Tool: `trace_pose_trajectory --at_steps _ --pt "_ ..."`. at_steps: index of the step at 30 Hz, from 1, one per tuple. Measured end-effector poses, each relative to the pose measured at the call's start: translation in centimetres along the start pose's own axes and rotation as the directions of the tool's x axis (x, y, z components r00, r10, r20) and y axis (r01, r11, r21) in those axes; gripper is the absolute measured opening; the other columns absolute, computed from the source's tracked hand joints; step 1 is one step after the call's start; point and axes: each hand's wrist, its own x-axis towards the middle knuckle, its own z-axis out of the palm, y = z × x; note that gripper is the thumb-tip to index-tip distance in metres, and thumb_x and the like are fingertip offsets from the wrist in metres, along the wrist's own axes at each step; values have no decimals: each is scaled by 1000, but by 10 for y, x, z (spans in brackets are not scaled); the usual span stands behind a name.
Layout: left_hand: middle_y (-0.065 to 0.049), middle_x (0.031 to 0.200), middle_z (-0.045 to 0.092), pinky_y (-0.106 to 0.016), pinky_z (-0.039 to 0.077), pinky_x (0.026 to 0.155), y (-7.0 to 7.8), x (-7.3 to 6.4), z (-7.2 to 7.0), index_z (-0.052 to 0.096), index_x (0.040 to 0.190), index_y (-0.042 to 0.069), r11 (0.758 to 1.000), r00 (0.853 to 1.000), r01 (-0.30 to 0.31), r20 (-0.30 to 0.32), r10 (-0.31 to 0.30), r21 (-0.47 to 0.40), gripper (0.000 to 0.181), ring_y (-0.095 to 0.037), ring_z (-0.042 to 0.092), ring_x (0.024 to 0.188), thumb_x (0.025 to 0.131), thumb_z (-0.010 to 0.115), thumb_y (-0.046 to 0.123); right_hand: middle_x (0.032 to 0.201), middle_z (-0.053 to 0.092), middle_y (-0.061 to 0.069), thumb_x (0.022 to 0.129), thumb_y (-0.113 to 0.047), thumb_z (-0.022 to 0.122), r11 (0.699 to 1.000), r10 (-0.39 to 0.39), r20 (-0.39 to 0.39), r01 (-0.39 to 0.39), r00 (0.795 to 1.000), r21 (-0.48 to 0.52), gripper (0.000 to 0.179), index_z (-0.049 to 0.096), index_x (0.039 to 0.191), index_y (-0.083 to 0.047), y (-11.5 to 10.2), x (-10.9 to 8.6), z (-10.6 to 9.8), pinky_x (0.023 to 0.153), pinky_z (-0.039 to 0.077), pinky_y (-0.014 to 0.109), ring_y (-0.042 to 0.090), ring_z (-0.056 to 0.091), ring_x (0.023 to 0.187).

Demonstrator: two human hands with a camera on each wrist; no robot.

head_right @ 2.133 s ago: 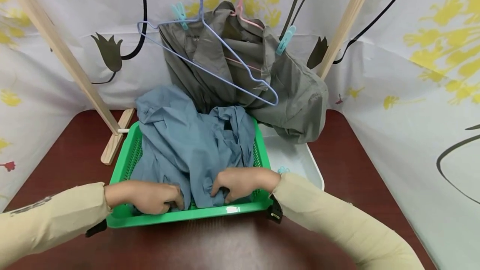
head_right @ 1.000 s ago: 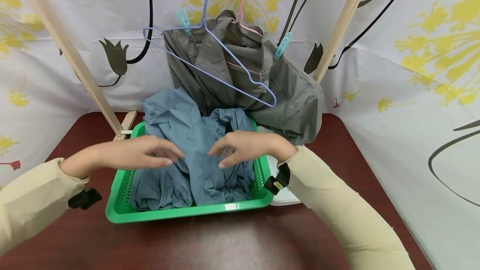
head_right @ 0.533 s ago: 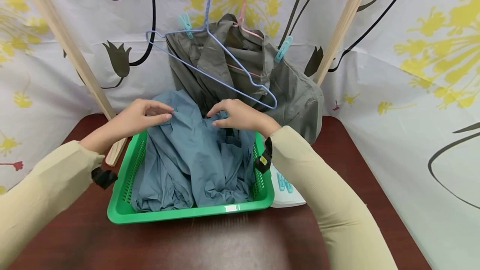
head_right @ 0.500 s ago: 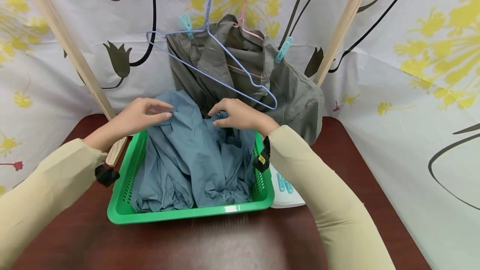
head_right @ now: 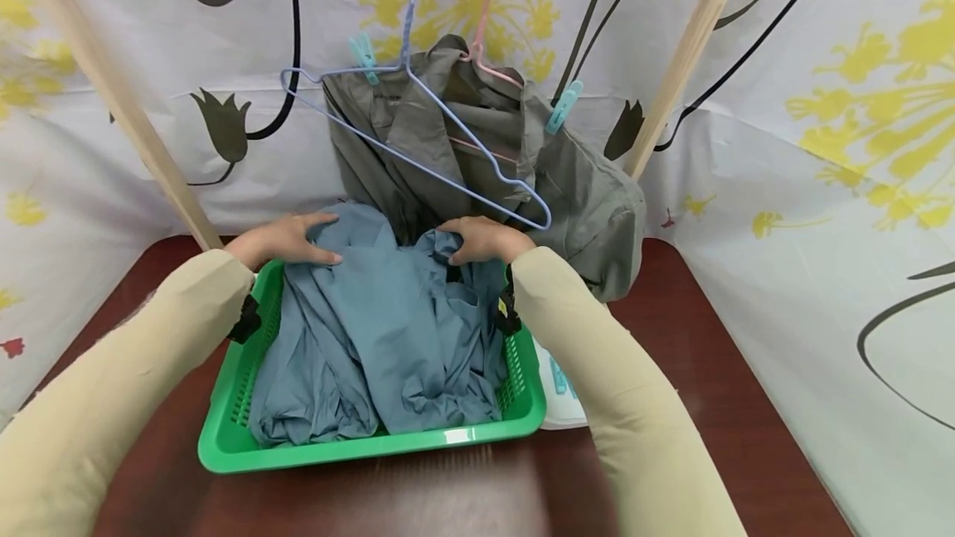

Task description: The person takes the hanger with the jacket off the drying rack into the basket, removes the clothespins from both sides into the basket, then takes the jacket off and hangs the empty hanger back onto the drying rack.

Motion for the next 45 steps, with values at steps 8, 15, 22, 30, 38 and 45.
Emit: trace_pose_trajectory --at_steps 8,15,22,30,38,45 --pt "-27 120 52 -48 38 92 0 11 16 63 111 -7 993 969 -96 -224 109 67 39 -42 44 113 75 73 3 102 61 11 84 7 54 995 -30 -81 22 996 -98 27 67 104 -5 -2 5 7 68 36 31 22 52 79" --pt "-26 111 58 -34 48 57 12 17 13 69 97 -6 981 910 -194 -376 172 -20 29 -38 56 86 70 67 -15 87 65 11 77 17 51 990 -141 -274 136 951 -37 31 72 92 -1 -2 9 5 60 33 28 18 46 62" --pt "-20 116 57 -32 35 53 46 -15 -15 68 108 2 949 818 -305 -533 218 -81 37 -27 47 69 73 63 -11 82 63 9 77 17 48 971 -184 -477 234 859 46 31 71 88 -1 -31 -6 -9 60 30 30 18 40 61" --pt "-13 146 27 -46 37 82 71 -75 -5 21 147 21 897 806 -439 -467 364 -58 93 -30 38 117 70 63 -11 99 67 10 84 7 56 946 -145 -552 279 821 165 25 69 103 -3 -53 -55 5 52 34 29 15 37 47" --pt "-22 135 28 -48 42 76 58 -119 36 24 147 21 917 909 -392 -122 398 68 86 -37 37 109 75 70 7 114 59 6 84 -16 67 882 -426 -178 451 887 138 36 61 118 -5 -49 -105 50 82 44 34 17 55 94" --pt "-23 149 4 -71 28 82 45 -113 64 27 146 28 947 963 -249 151 222 202 84 -58 20 123 76 71 44 151 9 9 81 -41 68 931 -330 -105 341 938 130 83 21 147 -22 -37 -96 63 102 20 54 26 9 137"
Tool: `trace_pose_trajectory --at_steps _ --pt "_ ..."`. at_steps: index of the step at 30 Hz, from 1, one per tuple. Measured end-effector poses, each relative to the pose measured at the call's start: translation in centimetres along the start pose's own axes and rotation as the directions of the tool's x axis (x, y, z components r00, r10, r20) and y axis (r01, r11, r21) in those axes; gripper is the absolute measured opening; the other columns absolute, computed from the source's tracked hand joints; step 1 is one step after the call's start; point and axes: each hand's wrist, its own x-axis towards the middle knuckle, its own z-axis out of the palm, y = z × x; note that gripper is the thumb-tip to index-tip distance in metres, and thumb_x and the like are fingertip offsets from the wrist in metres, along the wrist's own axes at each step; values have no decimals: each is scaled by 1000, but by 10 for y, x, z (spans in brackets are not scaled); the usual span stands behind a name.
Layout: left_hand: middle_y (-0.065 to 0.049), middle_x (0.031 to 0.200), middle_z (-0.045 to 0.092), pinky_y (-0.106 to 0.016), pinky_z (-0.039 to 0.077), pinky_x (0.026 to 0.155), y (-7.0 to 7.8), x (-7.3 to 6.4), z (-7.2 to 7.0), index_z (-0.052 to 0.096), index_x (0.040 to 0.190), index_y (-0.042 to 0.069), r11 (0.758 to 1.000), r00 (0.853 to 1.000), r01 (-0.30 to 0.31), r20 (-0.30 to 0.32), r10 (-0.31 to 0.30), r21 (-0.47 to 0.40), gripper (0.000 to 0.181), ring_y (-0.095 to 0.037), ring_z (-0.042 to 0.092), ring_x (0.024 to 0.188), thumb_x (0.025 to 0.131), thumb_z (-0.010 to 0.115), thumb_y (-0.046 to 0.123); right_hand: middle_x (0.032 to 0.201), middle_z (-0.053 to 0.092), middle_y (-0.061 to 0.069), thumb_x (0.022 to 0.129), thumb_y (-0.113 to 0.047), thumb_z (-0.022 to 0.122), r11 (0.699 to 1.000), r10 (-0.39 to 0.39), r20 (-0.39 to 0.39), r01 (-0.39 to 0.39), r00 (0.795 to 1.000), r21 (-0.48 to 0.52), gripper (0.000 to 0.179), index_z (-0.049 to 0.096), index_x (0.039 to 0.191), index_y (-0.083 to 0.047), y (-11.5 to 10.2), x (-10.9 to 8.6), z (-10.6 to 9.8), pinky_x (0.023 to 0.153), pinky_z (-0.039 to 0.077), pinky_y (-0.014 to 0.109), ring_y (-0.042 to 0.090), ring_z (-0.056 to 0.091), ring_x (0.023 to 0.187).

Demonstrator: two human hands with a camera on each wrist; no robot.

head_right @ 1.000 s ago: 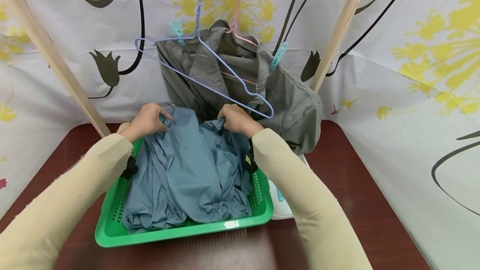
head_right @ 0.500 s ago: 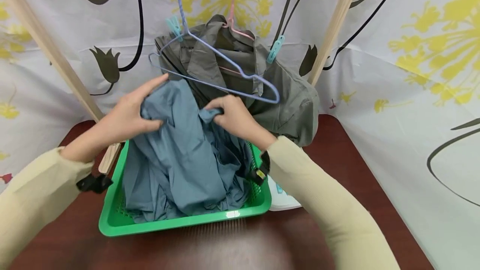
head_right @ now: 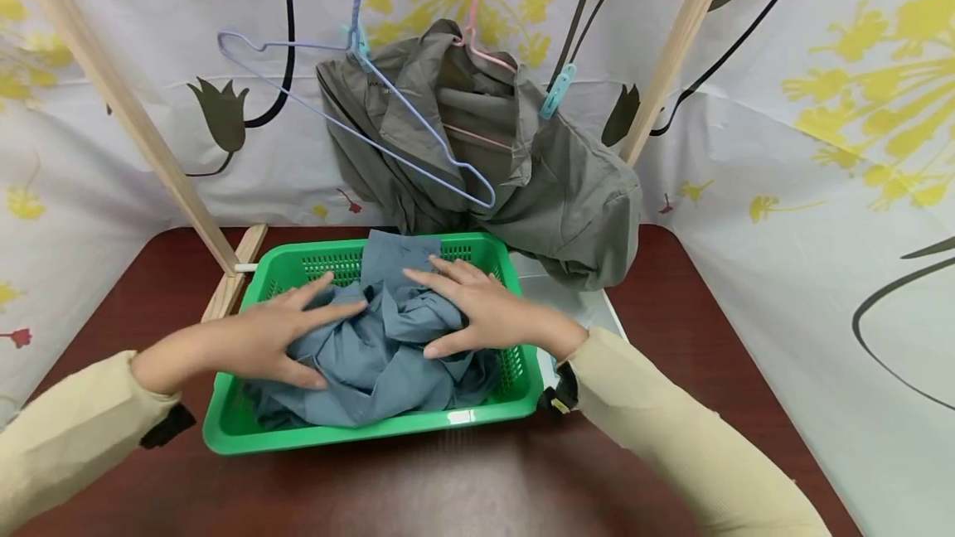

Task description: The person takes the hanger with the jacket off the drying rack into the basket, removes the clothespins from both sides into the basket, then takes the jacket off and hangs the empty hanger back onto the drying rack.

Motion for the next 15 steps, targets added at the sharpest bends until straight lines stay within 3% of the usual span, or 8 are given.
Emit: trace_pose_trajectory --at_steps 2,6,10,15 --pt "-25 148 1 -72 26 84 -3 8 9 26 146 27 999 994 29 103 -26 -20 86 -59 19 122 76 70 50 152 0 11 82 -42 66 997 72 61 -73 996 7 86 14 148 -25 9 7 2 102 19 55 28 3 137" --pt "-27 147 1 -67 27 90 -5 20 24 24 147 26 997 965 73 255 -62 -37 86 -58 20 123 77 68 50 151 -4 15 84 -44 64 989 147 216 -149 965 -8 87 9 149 -25 19 18 9 103 19 54 32 0 137" --pt "-27 147 3 -61 28 94 -4 31 29 22 147 25 995 938 96 337 -85 -18 86 -52 21 126 78 68 50 150 -2 18 84 -45 63 987 159 314 -146 936 -62 87 10 149 -21 21 22 15 105 12 54 34 -1 137" --pt "-26 147 3 -57 28 96 -4 39 25 21 147 24 994 910 107 404 -98 0 89 -44 15 132 77 68 50 150 3 19 83 -45 64 985 174 352 -155 920 -80 89 10 149 -19 20 22 12 105 11 54 36 1 136"
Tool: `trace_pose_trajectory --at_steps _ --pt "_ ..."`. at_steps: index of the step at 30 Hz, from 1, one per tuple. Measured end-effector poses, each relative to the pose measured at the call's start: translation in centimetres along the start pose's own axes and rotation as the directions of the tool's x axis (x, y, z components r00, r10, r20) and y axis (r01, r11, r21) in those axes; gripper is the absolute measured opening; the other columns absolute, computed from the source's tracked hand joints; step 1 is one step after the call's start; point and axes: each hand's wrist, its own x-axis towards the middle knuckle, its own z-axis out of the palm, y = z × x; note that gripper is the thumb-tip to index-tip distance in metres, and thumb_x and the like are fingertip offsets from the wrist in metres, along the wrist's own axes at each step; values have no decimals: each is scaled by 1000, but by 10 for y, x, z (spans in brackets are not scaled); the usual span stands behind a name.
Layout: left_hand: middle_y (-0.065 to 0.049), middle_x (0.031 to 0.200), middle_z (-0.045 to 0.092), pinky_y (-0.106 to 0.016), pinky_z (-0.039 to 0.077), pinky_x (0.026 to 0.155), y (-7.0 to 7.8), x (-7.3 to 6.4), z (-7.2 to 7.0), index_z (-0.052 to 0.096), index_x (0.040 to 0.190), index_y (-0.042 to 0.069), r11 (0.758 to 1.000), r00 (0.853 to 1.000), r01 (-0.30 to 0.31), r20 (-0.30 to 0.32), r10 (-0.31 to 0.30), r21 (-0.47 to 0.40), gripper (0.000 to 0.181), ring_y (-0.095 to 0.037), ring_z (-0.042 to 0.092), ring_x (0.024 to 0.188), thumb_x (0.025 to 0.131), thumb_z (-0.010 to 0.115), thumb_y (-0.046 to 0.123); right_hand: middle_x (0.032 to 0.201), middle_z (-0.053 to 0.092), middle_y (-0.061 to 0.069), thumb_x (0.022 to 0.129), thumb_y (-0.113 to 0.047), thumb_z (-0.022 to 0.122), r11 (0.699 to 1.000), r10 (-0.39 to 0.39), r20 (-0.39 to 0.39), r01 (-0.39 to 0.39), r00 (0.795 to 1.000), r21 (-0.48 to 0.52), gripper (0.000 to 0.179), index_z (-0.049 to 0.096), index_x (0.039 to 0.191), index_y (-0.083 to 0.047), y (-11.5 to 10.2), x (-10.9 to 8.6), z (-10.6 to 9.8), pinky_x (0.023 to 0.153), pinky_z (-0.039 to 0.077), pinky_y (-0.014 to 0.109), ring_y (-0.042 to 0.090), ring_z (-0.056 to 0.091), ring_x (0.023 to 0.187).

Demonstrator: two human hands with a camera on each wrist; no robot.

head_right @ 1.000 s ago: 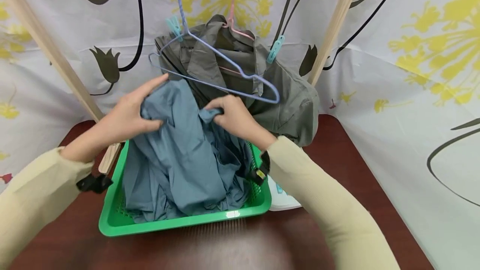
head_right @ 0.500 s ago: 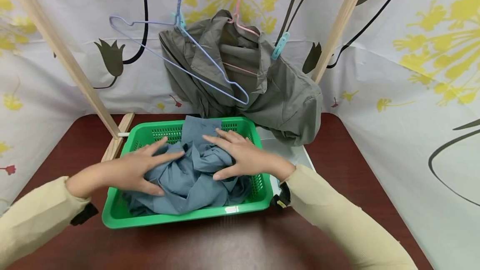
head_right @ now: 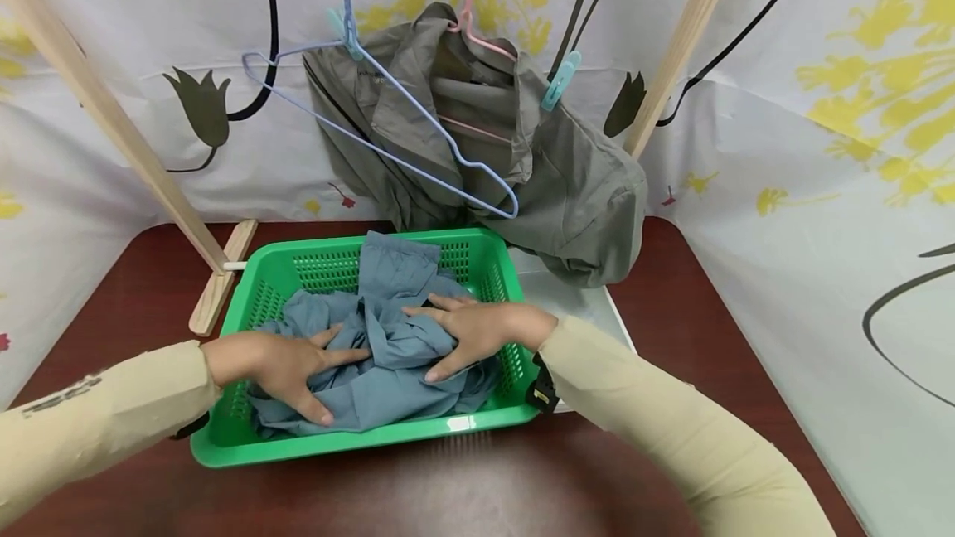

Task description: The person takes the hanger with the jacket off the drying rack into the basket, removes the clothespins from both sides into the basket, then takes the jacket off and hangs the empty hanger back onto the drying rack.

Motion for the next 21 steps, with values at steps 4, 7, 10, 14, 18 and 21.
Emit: trace_pose_trajectory --at_steps 4,7,10,14,18,21 --pt "-26 148 3 -59 25 96 1 -6 -5 19 148 23 1000 1000 1 4 -1 -13 90 -45 12 132 77 68 50 151 3 17 83 -45 64 1000 0 6 0 1000 10 89 8 149 -19 -3 -6 -5 105 13 53 32 1 137" --pt "-28 147 5 -61 26 95 0 -14 -9 19 148 22 1000 1000 -17 -18 17 -22 90 -48 15 130 77 67 51 151 4 16 84 -45 63 1000 -20 4 19 1000 24 89 8 149 -19 -4 -11 -8 105 11 53 30 1 138" --pt "-29 146 7 -61 28 93 0 -25 -12 20 147 23 998 998 -39 -55 36 -50 89 -50 20 128 77 67 51 151 6 15 84 -45 62 999 -43 -15 44 999 28 89 8 149 -19 -8 -17 -11 105 12 53 28 2 138" --pt "-28 146 6 -62 27 93 -1 -39 -17 22 147 21 991 992 -90 -103 79 -101 85 -50 18 129 79 65 49 151 7 10 85 -45 62 998 -50 -50 52 997 34 88 8 149 -20 -13 -28 -14 106 14 49 22 3 138" --pt "-27 145 14 -61 27 95 -4 -51 -19 25 146 15 978 968 -185 -188 164 -98 79 -47 16 130 83 62 47 151 11 5 85 -44 61 997 -69 -87 72 994 31 85 10 149 -18 -19 -41 -18 107 16 45 19 8 137" --pt "-22 143 26 -57 29 96 -8 -60 -21 31 143 9 960 930 -268 -281 235 -85 71 -42 23 130 87 59 43 150 18 3 87 -44 59 996 -82 -135 85 987 15 80 15 148 -17 -22 -51 -22 105 21 42 18 15 136"
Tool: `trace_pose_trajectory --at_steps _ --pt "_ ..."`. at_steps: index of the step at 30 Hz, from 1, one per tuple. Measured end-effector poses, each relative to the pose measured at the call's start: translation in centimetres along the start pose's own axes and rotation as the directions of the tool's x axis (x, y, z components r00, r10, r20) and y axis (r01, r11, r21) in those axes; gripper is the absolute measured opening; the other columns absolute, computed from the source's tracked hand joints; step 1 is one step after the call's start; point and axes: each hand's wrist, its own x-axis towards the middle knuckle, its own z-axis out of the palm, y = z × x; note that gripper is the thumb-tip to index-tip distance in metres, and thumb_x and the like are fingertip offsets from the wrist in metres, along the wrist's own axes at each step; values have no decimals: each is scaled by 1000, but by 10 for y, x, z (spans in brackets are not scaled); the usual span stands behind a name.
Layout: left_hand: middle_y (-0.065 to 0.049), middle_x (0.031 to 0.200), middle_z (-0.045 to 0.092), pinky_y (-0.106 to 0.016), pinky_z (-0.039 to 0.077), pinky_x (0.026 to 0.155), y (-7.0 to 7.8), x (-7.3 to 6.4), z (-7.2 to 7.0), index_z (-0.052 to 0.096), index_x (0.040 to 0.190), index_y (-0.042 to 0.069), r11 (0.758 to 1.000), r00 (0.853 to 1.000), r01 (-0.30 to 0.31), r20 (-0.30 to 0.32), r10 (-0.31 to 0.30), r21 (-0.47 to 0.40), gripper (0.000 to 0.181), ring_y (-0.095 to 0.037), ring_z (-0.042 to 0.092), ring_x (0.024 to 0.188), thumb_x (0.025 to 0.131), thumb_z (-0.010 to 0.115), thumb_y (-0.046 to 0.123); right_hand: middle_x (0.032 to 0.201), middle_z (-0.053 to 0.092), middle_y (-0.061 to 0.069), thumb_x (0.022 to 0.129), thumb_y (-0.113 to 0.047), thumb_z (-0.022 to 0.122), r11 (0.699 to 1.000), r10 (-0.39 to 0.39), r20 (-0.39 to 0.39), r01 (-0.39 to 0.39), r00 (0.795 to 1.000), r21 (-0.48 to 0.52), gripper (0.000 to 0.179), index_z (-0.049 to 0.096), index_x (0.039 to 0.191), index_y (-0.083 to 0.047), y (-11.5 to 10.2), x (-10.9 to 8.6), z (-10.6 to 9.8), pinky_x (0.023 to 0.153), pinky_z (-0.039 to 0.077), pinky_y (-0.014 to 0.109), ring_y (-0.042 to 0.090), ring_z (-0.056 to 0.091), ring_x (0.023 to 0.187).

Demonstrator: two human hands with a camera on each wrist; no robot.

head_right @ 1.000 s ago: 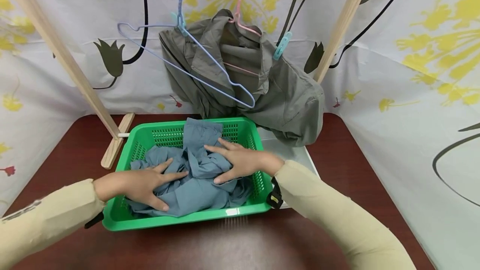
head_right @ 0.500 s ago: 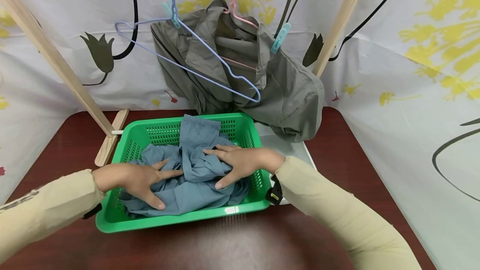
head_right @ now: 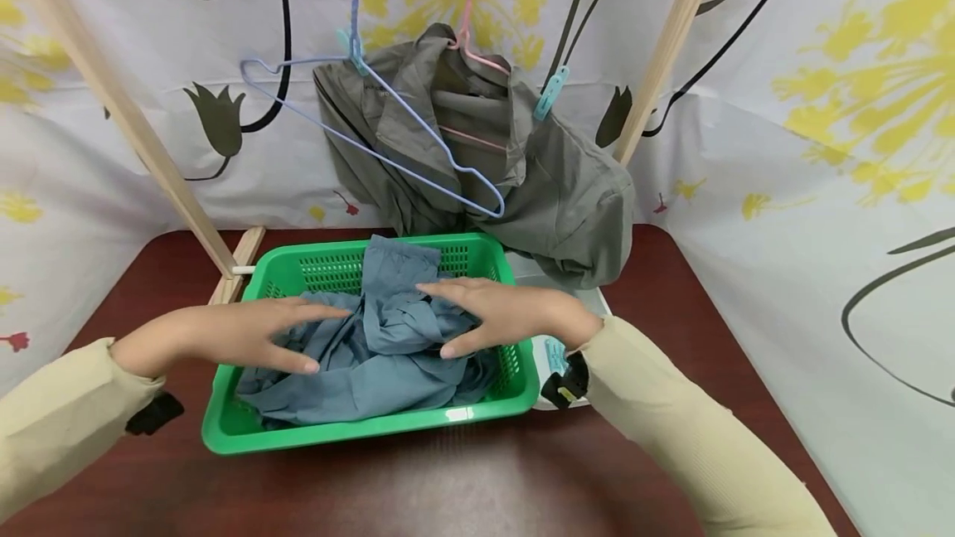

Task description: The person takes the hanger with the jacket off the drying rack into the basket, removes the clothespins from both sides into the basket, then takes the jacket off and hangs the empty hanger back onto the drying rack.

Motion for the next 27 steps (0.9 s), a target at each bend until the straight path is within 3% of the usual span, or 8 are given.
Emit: trace_pose_trajectory --at_steps 2,6,9,11,15,21,27 --pt "-20 139 36 -54 33 95 -3 -4 -4 35 140 5 999 997 -45 -64 44 -13 66 -39 34 125 89 58 40 148 23 3 88 -43 58 1000 -7 -47 7 999 -11 75 21 147 -16 -1 -6 -4 104 26 41 18 21 134" --pt "-18 125 50 -44 46 83 -10 -12 -12 41 136 2 998 981 -59 -187 52 -32 59 -33 52 109 90 57 37 143 33 2 90 -41 56 1000 -10 -136 6 991 -24 66 31 144 -13 1 -20 -13 99 33 41 17 33 128" --pt "-14 113 58 -39 49 75 -15 -19 -19 46 132 2 999 956 -48 -291 41 -16 54 -30 59 99 89 59 34 138 41 2 90 -38 57 1000 -6 -199 1 980 -26 61 37 141 -11 2 -33 -19 97 36 40 16 41 123" --pt "-12 108 61 -38 50 72 -19 -24 -25 50 128 2 999 930 -41 -366 36 -6 49 -29 60 96 89 61 30 134 46 2 90 -35 58 1000 1 -245 -7 970 -24 58 39 139 -10 3 -42 -24 94 38 40 16 45 119" --pt "-8 98 65 -37 49 68 -29 -33 -37 57 121 4 1000 860 -3 -511 -3 -10 39 -26 62 88 88 63 23 125 55 3 90 -29 59 998 1 -334 -21 943 -56 51 45 135 -10 3 -60 -35 88 43 38 16 51 114" --pt "-13 93 67 -30 47 66 -45 -47 -65 63 113 3 997 733 67 -676 -80 -46 32 -28 63 84 86 65 21 118 60 3 91 -22 59 991 15 -414 -69 910 -115 42 51 131 -13 0 -84 -53 78 47 32 14 58 103" --pt "-12 89 67 -15 41 60 -63 -65 -92 64 109 -1 987 619 133 -770 -155 -92 33 4 57 69 84 68 21 111 63 3 91 -17 59 986 24 -426 -91 905 -138 40 51 130 -12 -4 -98 -74 70 49 28 9 61 92"
